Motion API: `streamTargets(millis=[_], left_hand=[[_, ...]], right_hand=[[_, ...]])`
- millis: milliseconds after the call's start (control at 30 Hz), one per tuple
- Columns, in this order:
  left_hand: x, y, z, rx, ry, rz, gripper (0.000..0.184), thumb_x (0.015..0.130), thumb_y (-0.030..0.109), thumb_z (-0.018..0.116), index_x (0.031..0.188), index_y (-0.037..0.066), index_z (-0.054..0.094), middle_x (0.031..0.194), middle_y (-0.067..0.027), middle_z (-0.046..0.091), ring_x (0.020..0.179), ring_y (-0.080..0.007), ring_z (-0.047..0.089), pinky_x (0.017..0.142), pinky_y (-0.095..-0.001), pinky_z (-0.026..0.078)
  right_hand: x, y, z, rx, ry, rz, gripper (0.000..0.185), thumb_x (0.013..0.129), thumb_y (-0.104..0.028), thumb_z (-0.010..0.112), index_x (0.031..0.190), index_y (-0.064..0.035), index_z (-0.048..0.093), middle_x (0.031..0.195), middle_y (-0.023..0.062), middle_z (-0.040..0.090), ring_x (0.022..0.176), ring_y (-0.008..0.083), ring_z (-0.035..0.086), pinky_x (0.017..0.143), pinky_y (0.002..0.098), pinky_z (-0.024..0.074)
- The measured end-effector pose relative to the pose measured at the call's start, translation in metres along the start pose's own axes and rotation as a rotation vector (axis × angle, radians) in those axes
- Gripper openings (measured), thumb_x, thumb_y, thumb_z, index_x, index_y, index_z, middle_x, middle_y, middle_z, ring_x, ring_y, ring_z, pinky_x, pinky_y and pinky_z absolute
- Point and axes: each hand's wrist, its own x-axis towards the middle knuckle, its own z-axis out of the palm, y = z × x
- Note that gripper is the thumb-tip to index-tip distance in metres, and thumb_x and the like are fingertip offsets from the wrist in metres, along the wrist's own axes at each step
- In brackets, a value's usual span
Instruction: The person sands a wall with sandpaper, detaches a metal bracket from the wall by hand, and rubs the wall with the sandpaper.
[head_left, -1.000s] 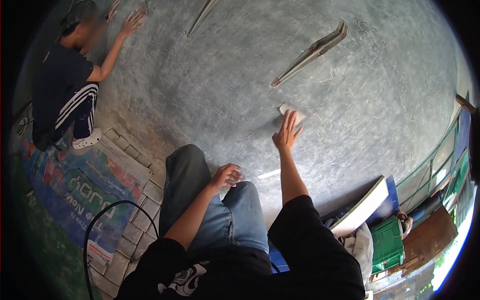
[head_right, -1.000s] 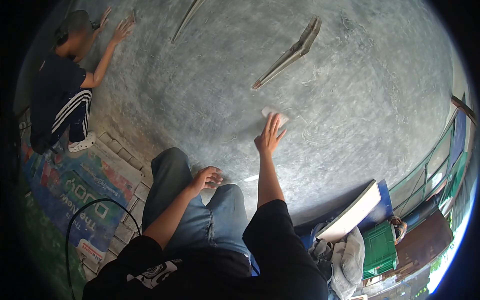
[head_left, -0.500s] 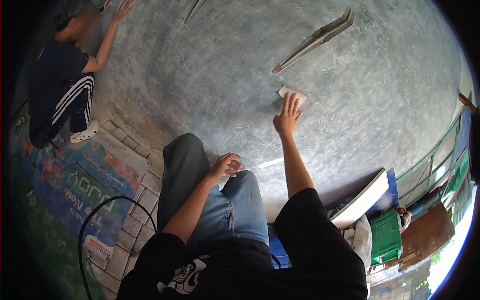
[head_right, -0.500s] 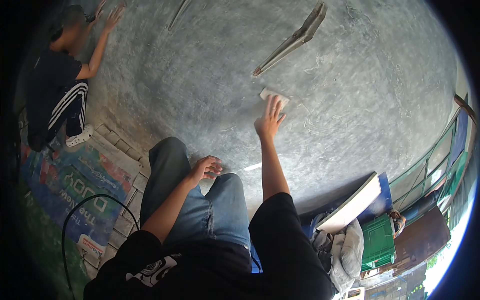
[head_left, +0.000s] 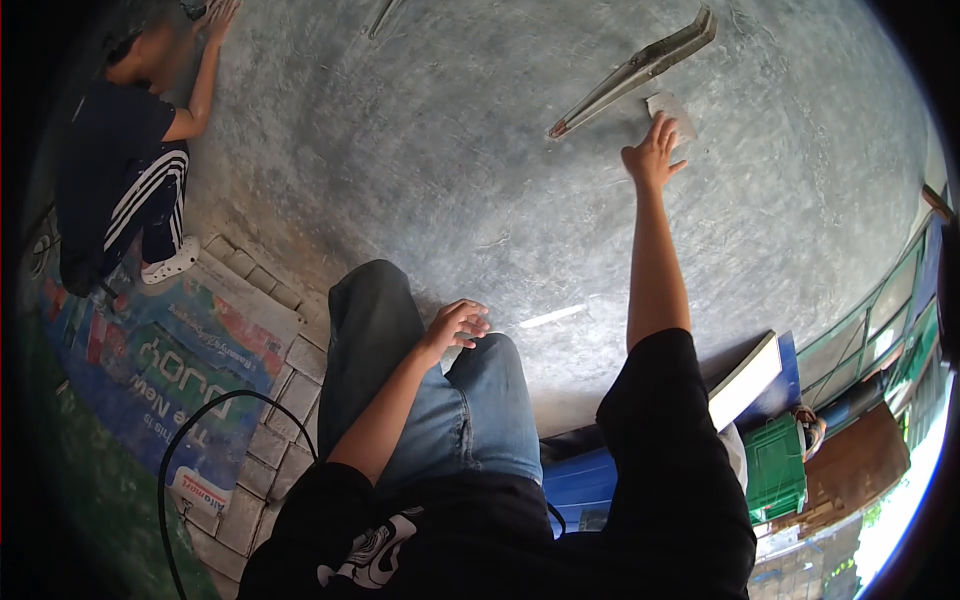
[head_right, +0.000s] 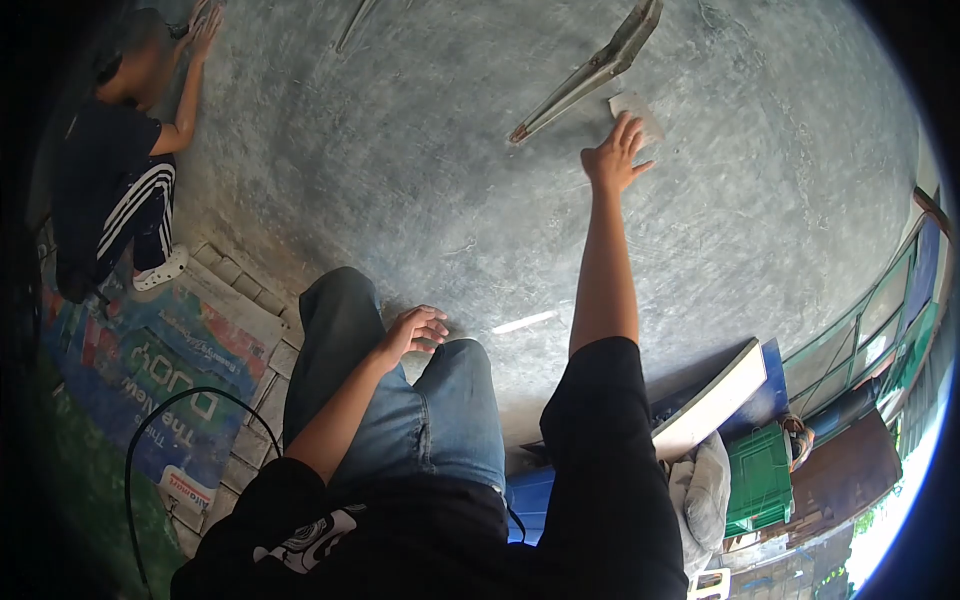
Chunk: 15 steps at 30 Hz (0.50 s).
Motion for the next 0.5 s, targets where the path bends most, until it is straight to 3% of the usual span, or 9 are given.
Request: streamTargets(millis=[133, 200, 300, 367, 500], left_hand=[[0.001, 0.000, -0.001, 0.003, 0.007, 0.008, 0.037, 0.085, 0.037, 0.045, 0.105, 0.008, 0.056, 0.093, -0.0090, 0.061, 0.086, -0.0189, 0.060, 0.072, -0.0353, 0.048], [0.000, -0.001, 0.000, -0.002, 0.004, 0.010, 0.037, 0.085, 0.037, 0.045, 0.105, 0.008, 0.056, 0.093, -0.0090, 0.061, 0.085, -0.0189, 0.060, 0.072, -0.0353, 0.048], [0.002, 0.000, -0.002, -0.014, 0.000, 0.015, 0.037, 0.085, 0.037, 0.045, 0.106, 0.008, 0.056, 0.093, -0.0091, 0.061, 0.085, -0.0190, 0.059, 0.072, -0.0352, 0.048], [0.004, -0.003, -0.002, -0.033, -0.009, 0.004, 0.037, 0.085, 0.036, 0.045, 0.106, 0.008, 0.056, 0.093, -0.0089, 0.061, 0.084, -0.0189, 0.059, 0.071, -0.0344, 0.048], [0.000, 0.000, 0.000, -0.017, -0.010, 0.013, 0.037, 0.085, 0.036, 0.045, 0.106, 0.007, 0.056, 0.092, -0.0087, 0.061, 0.084, -0.0187, 0.059, 0.071, -0.0339, 0.048]], right_hand=[[0.017, 0.005, -0.015, 0.033, -0.078, 0.007, 0.091, 0.066, -0.013, 0.055, 0.144, -0.0209, 0.010, 0.151, 0.0038, 0.009, 0.137, 0.0237, 0.016, 0.106, 0.0589, 0.0098], [-0.027, -0.002, 0.016, 0.050, 0.007, -0.093, 0.089, 0.067, -0.007, 0.052, 0.144, -0.0216, 0.011, 0.151, 0.0025, 0.008, 0.138, 0.0244, 0.014, 0.106, 0.0583, 0.0109], [-0.126, -0.020, 0.070, 0.028, -0.065, -0.307, 0.087, 0.068, 0.001, 0.047, 0.144, -0.0235, 0.012, 0.151, -0.0009, 0.007, 0.138, 0.0233, 0.011, 0.107, 0.0572, 0.0095], [-0.192, -0.025, 0.101, -0.083, -0.183, -0.485, 0.082, 0.070, -0.004, 0.050, 0.143, -0.0219, 0.018, 0.151, -0.0009, 0.010, 0.138, 0.0204, 0.013, 0.108, 0.0556, 0.0091], [-0.264, -0.017, 0.123, -0.080, -0.411, -0.560, 0.082, 0.069, -0.010, 0.055, 0.142, -0.0203, 0.021, 0.149, -0.0049, 0.013, 0.136, 0.0158, 0.017, 0.109, 0.0542, 0.0091]])
